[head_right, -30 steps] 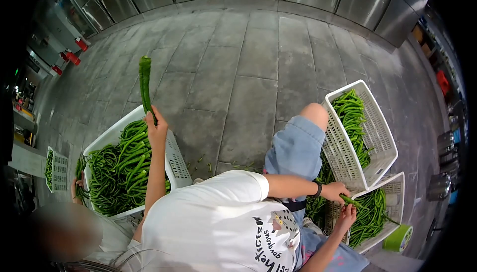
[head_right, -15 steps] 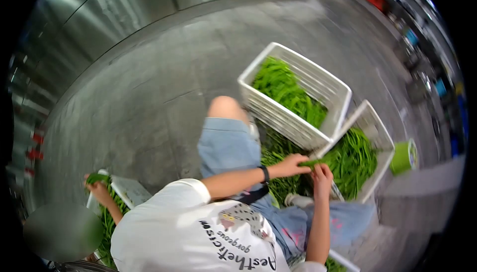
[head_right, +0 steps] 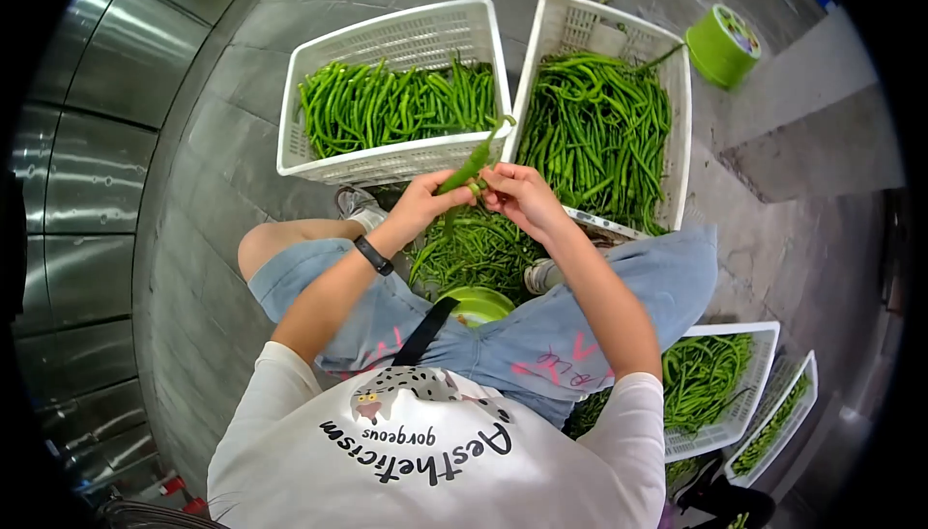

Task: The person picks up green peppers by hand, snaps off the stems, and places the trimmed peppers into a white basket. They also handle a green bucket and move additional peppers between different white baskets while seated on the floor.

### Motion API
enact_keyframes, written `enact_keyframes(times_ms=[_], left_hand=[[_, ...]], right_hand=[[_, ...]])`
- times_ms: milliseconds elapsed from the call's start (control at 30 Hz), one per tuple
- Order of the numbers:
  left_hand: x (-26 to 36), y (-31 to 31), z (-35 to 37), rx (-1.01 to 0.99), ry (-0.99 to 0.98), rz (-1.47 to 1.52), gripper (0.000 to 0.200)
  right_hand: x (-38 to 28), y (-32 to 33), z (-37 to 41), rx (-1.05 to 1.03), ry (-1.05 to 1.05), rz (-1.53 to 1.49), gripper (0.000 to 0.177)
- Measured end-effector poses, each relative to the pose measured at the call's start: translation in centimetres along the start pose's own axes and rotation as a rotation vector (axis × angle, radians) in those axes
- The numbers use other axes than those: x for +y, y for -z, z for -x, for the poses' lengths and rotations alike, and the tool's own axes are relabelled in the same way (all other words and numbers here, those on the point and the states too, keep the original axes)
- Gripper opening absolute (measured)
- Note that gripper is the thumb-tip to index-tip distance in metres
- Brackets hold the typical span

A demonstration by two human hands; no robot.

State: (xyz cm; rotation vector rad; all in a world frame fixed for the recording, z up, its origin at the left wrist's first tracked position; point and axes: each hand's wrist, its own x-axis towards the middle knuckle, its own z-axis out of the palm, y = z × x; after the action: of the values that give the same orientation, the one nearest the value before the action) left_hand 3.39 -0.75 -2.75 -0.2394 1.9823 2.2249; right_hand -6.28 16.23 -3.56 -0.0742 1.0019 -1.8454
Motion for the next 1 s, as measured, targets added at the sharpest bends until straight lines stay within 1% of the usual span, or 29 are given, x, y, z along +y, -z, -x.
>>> enact_keyframes(times_ms=[33, 100, 133, 167, 200, 233, 267, 333, 367, 400, 467, 500, 600, 633, 733, 800, 900, 1000], left_hand=[[0.9, 0.2, -0.1, -0.002, 0.027, -0.009, 0.024], [0.7, 0.6, -0.6, -0.013, 0.107, -0.019, 0.027], [-0.3, 0.9, -0.7, 0.038, 0.107, 0.038, 0.027], [-1.5, 1.5, -1.0, 0.087, 0.102, 0.097, 0.026], [-1.7, 1.6, -1.1, 0.137, 0.098, 0.158, 0.026], [-2.0, 1.5, -1.2, 0.183, 0.064, 0.225, 0.025], [-2.2, 1.6, -1.4, 0.141, 0.072, 0.227, 0.025], [-2.0, 1.7, -1.5, 0.058, 0.094, 0.23, 0.024], [-1.3, 1.3, -1.4, -0.007, 0.162, 0.195, 0.022], [-1.5, 1.2, -1.5, -0.042, 0.168, 0.088, 0.021], [-2.4, 0.6, -1.6, -0.11, 0.172, -0.117, 0.018], [-2.8, 0.0, -1.6, -0.125, 0.163, -0.175, 0.016], [-2.3, -1.4, -1.1, -0.163, 0.16, -0.247, 0.019], [-2.3, -1.6, -1.1, -0.158, 0.155, -0.242, 0.02], [-2.2, -1.7, -1.0, -0.126, 0.148, -0.228, 0.022], [-1.8, -1.7, -0.9, -0.101, 0.156, -0.225, 0.023], [-2.6, -1.6, -0.7, -0.057, -0.016, -0.387, 0.026], [-2.7, -1.4, -0.7, -0.064, -0.032, -0.533, 0.024]], right_hand=[[-0.1, -0.3, -0.1, 0.038, -0.003, -0.02, 0.014], [-0.2, 1.0, -0.1, 0.006, 0.021, 0.396, 0.013], [-0.4, 1.9, 0.1, -0.011, 0.038, 0.607, 0.012], [0.4, 3.2, -0.1, -0.049, 0.13, 0.932, 0.013], [-0.4, 3.1, 0.7, -0.108, 0.089, 1.195, 0.023], [0.6, 4.0, 1.0, -0.077, 0.35, 1.393, 0.033], [1.7, 4.9, 1.1, -0.044, 0.618, 1.581, 0.043], [-0.7, 2.4, 2.1, 0.035, 0.365, 1.142, 0.05], [-1.6, 1.4, 2.5, 0.069, 0.246, 0.919, 0.054], [-1.7, 1.5, 2.2, 0.076, 0.277, 0.767, 0.051], [-2.0, 1.9, 1.6, 0.154, 0.296, 0.517, 0.045], [-1.9, 2.5, 1.3, 0.174, 0.262, 0.539, 0.029], [-1.1, 3.7, 1.0, 0.179, 0.217, 0.607, 0.02], [-0.8, 3.7, 0.9, 0.158, 0.192, 0.568, 0.016], [0.0, 3.0, 0.4, 0.121, 0.092, 0.475, 0.014], [0.4, 2.5, 0.2, 0.141, 0.082, 0.475, 0.015], [0.8, 2.4, 0.1, 0.159, 0.069, 0.513, 0.016], [0.8, 2.6, -0.1, 0.146, 0.062, 0.55, 0.017]])
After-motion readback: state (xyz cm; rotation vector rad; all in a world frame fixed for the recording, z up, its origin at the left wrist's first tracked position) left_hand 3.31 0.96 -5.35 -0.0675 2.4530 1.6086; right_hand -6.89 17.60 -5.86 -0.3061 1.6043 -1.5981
